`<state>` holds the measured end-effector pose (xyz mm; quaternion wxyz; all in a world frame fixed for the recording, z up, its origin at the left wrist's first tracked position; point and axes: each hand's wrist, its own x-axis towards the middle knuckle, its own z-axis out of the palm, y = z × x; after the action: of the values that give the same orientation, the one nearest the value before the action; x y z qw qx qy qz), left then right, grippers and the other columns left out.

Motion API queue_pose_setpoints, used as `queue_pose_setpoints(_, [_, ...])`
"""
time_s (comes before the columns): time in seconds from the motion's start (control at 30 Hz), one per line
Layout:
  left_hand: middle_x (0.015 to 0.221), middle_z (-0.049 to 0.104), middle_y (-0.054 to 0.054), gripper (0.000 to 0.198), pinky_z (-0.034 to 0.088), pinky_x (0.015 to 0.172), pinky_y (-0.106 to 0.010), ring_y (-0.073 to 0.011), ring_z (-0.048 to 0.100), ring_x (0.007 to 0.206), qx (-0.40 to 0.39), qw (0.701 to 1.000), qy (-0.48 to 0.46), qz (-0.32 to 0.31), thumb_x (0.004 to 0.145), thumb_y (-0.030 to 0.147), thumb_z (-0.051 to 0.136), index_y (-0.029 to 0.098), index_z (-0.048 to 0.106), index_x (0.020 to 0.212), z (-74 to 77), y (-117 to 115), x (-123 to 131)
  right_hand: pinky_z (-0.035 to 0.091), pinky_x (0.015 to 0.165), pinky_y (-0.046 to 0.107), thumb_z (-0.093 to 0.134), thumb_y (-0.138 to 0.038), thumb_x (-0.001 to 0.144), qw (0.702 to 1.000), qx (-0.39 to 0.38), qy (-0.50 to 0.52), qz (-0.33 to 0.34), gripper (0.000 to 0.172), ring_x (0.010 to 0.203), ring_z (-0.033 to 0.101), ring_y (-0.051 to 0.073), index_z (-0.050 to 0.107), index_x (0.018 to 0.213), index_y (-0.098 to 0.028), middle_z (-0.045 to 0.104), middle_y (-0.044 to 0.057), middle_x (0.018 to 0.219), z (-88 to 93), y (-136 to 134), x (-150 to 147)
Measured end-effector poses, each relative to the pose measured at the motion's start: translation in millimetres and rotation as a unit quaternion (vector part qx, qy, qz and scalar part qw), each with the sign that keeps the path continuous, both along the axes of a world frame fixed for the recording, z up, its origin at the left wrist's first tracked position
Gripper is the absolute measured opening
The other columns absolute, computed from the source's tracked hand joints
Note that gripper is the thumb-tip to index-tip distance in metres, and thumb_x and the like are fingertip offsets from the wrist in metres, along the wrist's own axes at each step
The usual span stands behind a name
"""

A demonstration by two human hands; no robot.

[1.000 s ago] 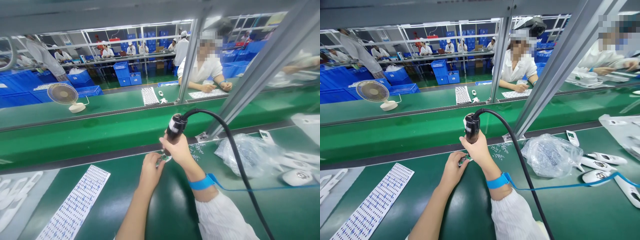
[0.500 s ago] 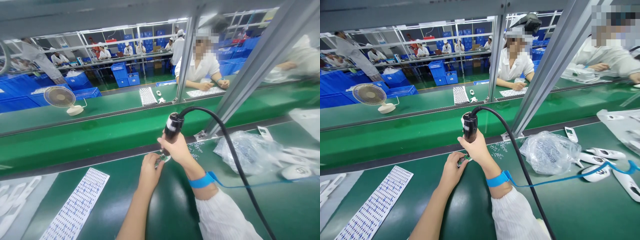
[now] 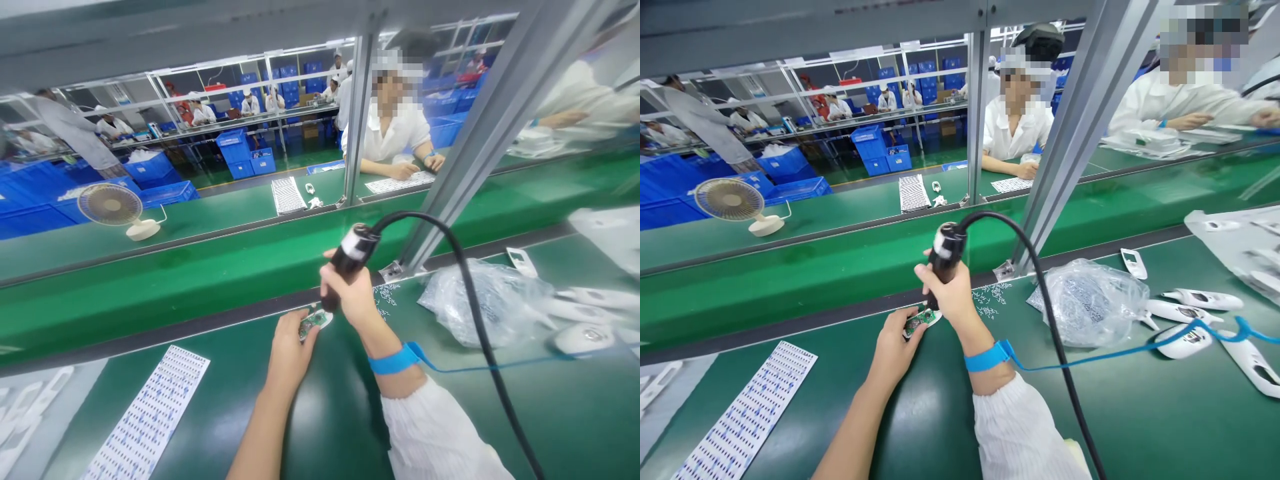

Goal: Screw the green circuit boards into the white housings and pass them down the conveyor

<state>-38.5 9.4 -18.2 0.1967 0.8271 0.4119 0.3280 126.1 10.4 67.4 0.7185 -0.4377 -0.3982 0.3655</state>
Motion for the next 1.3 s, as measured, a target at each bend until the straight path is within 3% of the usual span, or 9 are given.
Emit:
queue_pose_setpoints(0.17, [0.114,0.067,-0.011,0.039,0.051,0.093,-0.049,-0.029,0.062,0.107,0.007,1.0,0.017,0.021,0.089,0.032,0.063,0.021,0.054,0.125,-0.1,-1.0,-2.4,0.047,0.052,0.032,0.077,-0.044,0.075,0.974,0.002,0.014,-0.225,0.038,0.047,0.055,0.017,0.061,0.098,-0.019,0.056,-0.004,0.055,4.2,-5.4,33.9])
queue_pose_setpoints(0.27, [0.113,0.068,-0.011,0.041,0.05,0.093,-0.051,-0.0304,0.063,0.106,0.008,0.999,0.042,0.026,0.086,0.033,0.065,0.021,0.055,0.124,-0.5,-0.2,-4.2,0.048,0.051,0.032,0.081,-0.043,0.071,0.953,-0.029,0.002,-0.302,0.04,0.048,0.056,0.017,0.064,0.094,-0.016,0.06,-0.001,0.061,7.3,-11.5,53.2])
queue_pose_setpoints(0.57, [0.112,0.071,-0.009,0.036,0.056,0.083,-0.044,-0.0286,0.067,0.101,-0.008,0.998,0.052,0.047,0.088,0.044,0.061,0.023,0.06,0.118,-2.8,5.4,-7.1,0.046,0.05,0.032,0.079,-0.042,0.073,0.96,-0.024,0.058,-0.272,0.034,0.044,0.054,0.017,0.063,0.091,-0.018,0.055,-0.004,0.051,2.6,-13.2,69.9])
queue_pose_setpoints(0.67, [0.111,0.071,-0.009,0.036,0.056,0.086,-0.044,-0.0295,0.067,0.102,0.017,0.997,0.065,0.041,0.087,0.046,0.063,0.023,0.062,0.115,6.2,35.4,-0.6,0.048,0.054,0.034,0.077,-0.043,0.076,0.968,-0.038,0.057,-0.241,0.033,0.049,0.057,0.019,0.063,0.093,-0.018,0.057,-0.003,0.052,3.6,-13.2,67.7])
queue_pose_setpoints(0.9, [0.109,0.072,-0.012,0.033,0.054,0.089,-0.041,-0.0295,0.068,0.101,-0.002,0.983,0.16,0.086,0.085,0.038,0.065,0.017,0.063,0.112,34.9,163.6,23.0,0.053,0.061,0.036,0.075,-0.049,0.076,0.971,-0.039,0.067,-0.225,0.039,0.058,0.063,0.021,0.063,0.096,-0.018,0.061,0.0,0.06,1.0,-7.7,60.1])
queue_pose_setpoints(1.0, [0.109,0.072,-0.015,0.031,0.053,0.088,-0.044,-0.0321,0.067,0.101,-0.003,0.979,0.17,0.11,0.085,0.036,0.065,0.016,0.064,0.109,39.2,181.7,30.0,0.053,0.062,0.036,0.075,-0.048,0.075,0.971,-0.037,0.07,-0.225,0.039,0.057,0.063,0.02,0.063,0.096,-0.018,0.062,0.0,0.062,0.1,-6.9,59.2])
queue_pose_setpoints(1.1, [0.118,0.068,-0.016,0.031,0.048,0.095,-0.048,-0.0338,0.061,0.112,0.032,0.984,0.122,0.128,0.089,0.039,0.06,0.017,0.063,0.111,35.3,148.4,38.5,0.052,0.061,0.035,0.077,-0.048,0.074,0.972,-0.031,0.074,-0.219,0.039,0.056,0.061,0.019,0.063,0.094,-0.017,0.061,-0.001,0.061,0.0,-7.9,60.9])
queue_pose_setpoints(1.2, [0.114,0.068,-0.011,0.025,0.048,0.098,-0.047,-0.0295,0.06,0.111,0.077,0.993,-0.005,0.086,0.093,0.038,0.056,0.019,0.063,0.108,23.7,77.3,48.2,0.051,0.06,0.034,0.077,-0.048,0.074,0.973,-0.034,0.069,-0.216,0.038,0.056,0.06,0.019,0.063,0.092,-0.017,0.06,-0.001,0.058,-1.0,-8.4,63.2])
queue_pose_setpoints(1.3, [0.1,0.07,-0.006,0.014,0.052,0.09,-0.044,-0.0253,0.064,0.099,0.05,0.997,-0.056,0.016,0.094,0.032,0.055,0.023,0.065,0.098,12.7,10.8,55.5,0.051,0.06,0.035,0.077,-0.049,0.074,0.972,-0.037,0.058,-0.224,0.039,0.056,0.061,0.02,0.063,0.092,-0.017,0.06,-0.001,0.057,-4.8,-6.3,64.0])
